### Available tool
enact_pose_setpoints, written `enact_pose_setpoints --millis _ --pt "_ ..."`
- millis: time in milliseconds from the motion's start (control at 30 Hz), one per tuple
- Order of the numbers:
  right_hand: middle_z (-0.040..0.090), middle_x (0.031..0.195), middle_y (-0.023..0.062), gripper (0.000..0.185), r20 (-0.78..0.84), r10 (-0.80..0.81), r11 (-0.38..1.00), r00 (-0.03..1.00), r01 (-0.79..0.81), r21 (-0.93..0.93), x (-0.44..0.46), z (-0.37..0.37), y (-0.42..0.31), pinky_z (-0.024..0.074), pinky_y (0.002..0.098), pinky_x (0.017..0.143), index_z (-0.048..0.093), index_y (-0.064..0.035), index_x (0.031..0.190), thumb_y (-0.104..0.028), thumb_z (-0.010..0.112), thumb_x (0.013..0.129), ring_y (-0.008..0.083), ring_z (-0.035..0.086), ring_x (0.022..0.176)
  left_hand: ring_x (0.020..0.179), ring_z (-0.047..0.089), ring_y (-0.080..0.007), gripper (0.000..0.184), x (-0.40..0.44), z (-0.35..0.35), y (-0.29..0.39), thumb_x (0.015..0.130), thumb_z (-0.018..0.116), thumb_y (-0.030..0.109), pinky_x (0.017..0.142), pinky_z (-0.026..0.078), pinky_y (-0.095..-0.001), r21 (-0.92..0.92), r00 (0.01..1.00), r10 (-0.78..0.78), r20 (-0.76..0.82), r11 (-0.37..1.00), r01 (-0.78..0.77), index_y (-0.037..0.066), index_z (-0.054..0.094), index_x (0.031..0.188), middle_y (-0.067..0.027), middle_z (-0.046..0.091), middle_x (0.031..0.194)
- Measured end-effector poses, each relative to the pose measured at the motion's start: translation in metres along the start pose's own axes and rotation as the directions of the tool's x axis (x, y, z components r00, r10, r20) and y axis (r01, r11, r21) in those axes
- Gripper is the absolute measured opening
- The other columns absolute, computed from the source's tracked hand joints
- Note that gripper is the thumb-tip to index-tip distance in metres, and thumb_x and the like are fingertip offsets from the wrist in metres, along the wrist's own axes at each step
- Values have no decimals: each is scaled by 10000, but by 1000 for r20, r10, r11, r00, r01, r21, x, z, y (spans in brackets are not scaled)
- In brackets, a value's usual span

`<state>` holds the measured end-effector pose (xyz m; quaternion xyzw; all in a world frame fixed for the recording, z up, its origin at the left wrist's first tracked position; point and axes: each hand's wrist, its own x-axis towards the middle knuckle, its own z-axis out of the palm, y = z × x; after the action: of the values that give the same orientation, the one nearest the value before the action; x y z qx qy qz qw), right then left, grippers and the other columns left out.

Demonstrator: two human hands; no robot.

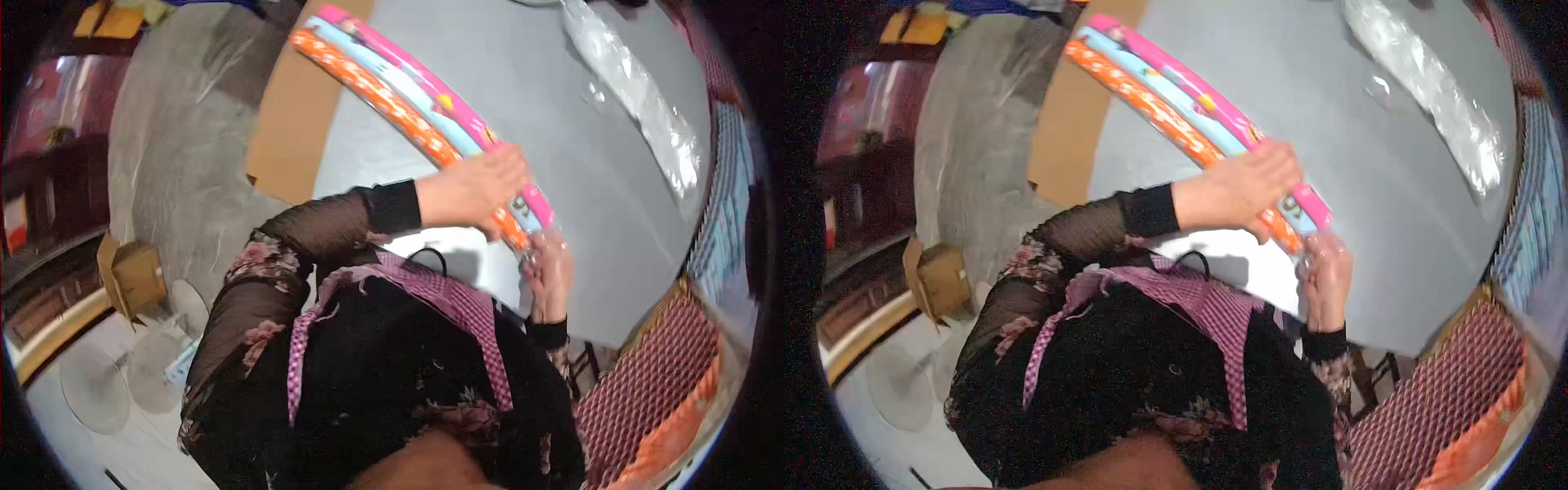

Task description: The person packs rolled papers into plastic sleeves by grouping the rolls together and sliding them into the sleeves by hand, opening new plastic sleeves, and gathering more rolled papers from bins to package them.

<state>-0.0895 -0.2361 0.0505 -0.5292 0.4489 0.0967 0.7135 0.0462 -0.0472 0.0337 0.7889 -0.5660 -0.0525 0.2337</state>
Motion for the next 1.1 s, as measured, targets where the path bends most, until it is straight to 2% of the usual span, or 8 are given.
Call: enact_pose_setpoints --millis 200,267,300,400,467,533,767,1100 --pt "464 646 -34 46 226 115 954 967 -171 247 26 -16 8 283 213 369 547 -87 938 -96 587 917 48 353 418 1312 441 -397 1066 -1 1 3 586 723 654 1138 324 -452 212 999 24 -28 977 -18 -105 470 1289 -241 517 1301" --pt "438 612 -35 65 80 143 956 986 -159 248 17 -3 0 277 226 372 534 -112 874 -102 580 918 66 324 396 1309 446 -397 1067 -2 0 5 597 711 658 1143 319 -456 194 999 21 -27 981 -16 -116 473 1292 -247 518 1303" --pt "459 636 -27 62 212 149 926 966 -211 312 21 -7 1 291 227 369 531 -113 892 -118 579 931 69 350 412 1295 454 -388 1033 -2 2 5 639 706 661 1155 312 -443 253 999 33 -25 967 -26 -121 509 1284 -251 530 1301" --pt "503 681 -11 83 179 140 927 974 -193 320 21 -11 6 305 215 361 556 -79 1036 -114 519 971 46 354 415 1279 462 -388 1021 -3 9 1 630 709 663 1146 321 -445 244 990 76 -115 969 -45 -119 523 1259 -245 537 1281" --pt "474 634 -14 75 134 123 966 983 -150 210 18 -10 6 312 220 366 570 -76 988 -145 550 966 65 353 406 1274 464 -395 1017 -2 12 0 633 707 662 1141 321 -454 242 988 92 -127 969 -59 -125 522 1250 -246 541 1274" --pt "450 605 -20 127 18 -82 996 996 83 -45 9 -11 7 323 224 370 589 -70 932 -194 592 958 78 369 404 1303 451 -397 1069 -1 6 0 610 687 667 1146 318 -455 219 995 79 -67 974 -63 -130 471 1288 -243 523 1289" --pt "502 606 -14 176 -23 -281 928 959 266 -261 11 -9 -11 325 232 378 616 -26 859 -181 634 940 62 434 433 1287 459 -388 1057 -3 9 -1 635 673 676 1149 306 -446 246 989 97 -113 967 -67 -131 468 1287 -237 528 1270" --pt "362 542 -59 196 69 -71 993 995 65 96 38 -15 -11 290 239 388 517 -123 761 -154 602 935 66 320 411 1292 457 -402 1006 -1 17 -2 637 696 641 1144 315 -458 204 989 99 -109 976 -76 -121 489 1261 -242 527 1272"
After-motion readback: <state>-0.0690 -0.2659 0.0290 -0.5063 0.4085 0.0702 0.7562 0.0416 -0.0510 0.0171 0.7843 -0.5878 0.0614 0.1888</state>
